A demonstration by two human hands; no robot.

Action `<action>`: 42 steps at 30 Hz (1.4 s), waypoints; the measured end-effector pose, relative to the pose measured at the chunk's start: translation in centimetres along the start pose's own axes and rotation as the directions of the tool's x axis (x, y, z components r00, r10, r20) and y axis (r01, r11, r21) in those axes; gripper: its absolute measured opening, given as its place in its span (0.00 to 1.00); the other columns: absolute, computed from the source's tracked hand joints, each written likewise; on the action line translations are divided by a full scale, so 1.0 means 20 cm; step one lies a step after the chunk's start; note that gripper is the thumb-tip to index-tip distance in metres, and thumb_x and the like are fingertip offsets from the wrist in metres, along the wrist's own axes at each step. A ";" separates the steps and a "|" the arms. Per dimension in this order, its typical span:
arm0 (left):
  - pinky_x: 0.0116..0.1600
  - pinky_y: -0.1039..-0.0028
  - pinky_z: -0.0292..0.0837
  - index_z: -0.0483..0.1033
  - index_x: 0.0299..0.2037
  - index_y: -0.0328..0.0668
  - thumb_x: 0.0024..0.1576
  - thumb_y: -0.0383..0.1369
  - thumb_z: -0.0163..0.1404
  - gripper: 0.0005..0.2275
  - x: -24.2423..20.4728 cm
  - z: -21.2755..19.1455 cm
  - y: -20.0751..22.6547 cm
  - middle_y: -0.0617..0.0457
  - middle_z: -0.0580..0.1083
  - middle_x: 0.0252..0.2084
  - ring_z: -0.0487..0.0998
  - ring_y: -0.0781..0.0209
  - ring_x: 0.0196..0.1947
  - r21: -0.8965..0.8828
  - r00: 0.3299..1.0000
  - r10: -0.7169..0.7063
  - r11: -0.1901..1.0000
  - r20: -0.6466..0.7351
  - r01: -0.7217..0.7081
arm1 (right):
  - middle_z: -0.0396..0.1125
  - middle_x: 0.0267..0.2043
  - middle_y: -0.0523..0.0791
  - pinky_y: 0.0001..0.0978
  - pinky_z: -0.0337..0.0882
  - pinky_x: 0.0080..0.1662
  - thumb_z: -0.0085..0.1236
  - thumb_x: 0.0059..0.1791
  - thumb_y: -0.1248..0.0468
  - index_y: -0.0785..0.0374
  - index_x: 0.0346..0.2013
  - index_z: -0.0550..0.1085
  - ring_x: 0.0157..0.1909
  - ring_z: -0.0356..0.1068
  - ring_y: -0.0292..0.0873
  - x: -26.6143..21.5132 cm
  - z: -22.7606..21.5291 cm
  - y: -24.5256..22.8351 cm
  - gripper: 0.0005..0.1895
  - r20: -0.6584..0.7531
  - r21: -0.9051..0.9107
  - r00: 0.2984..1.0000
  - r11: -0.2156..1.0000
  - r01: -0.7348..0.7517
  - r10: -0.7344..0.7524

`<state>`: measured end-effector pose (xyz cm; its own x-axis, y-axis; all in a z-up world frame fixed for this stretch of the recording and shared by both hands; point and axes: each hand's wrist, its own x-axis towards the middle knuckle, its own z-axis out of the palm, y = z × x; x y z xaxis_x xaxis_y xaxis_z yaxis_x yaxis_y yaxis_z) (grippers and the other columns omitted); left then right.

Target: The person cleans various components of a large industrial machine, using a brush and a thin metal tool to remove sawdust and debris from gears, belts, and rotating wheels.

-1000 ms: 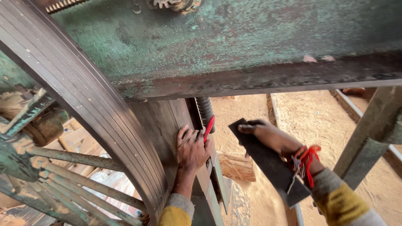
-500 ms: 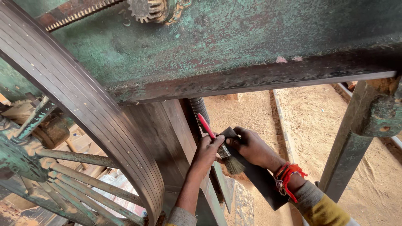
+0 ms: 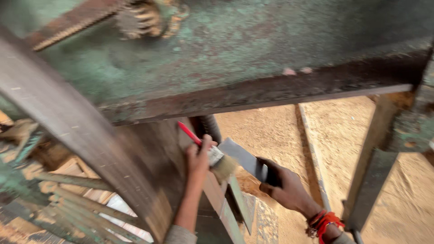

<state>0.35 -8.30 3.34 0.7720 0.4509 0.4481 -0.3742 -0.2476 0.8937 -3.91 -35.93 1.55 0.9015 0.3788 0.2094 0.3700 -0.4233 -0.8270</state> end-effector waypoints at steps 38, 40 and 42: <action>0.36 0.71 0.70 0.85 0.41 0.37 0.63 0.45 0.54 0.17 -0.54 0.28 0.07 0.45 0.79 0.32 0.76 0.63 0.29 0.178 0.968 -0.080 0.983 0.236 0.038 | 0.75 0.45 0.42 0.32 0.78 0.49 0.63 0.46 0.63 0.59 0.61 0.73 0.46 0.77 0.38 -0.06 0.05 0.05 0.27 -0.008 0.434 0.986 0.888 0.154 -0.167; 0.34 0.71 0.74 0.84 0.40 0.37 0.62 0.46 0.52 0.18 -0.55 0.27 0.13 0.50 0.80 0.31 0.78 0.66 0.28 0.150 0.970 -0.107 0.986 0.219 0.075 | 0.75 0.39 0.41 0.31 0.79 0.40 0.67 0.43 0.60 0.58 0.58 0.74 0.36 0.77 0.37 -0.01 0.12 -0.01 0.28 -0.018 0.140 0.993 0.983 0.117 -0.116; 0.32 0.71 0.78 0.83 0.39 0.38 0.61 0.47 0.51 0.18 -0.54 0.25 0.20 0.54 0.81 0.31 0.80 0.69 0.27 0.121 0.970 -0.129 0.987 0.205 0.106 | 0.75 0.36 0.43 0.32 0.77 0.39 0.65 0.43 0.63 0.61 0.54 0.75 0.35 0.76 0.38 0.03 0.14 -0.01 0.24 -0.005 0.223 0.990 0.965 0.141 -0.143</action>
<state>-6.99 -18.52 1.96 0.9026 0.2940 0.3145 -0.2254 -0.2998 0.9270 -4.16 -33.28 0.28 0.8402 0.4317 0.3282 0.4336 -0.1713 -0.8847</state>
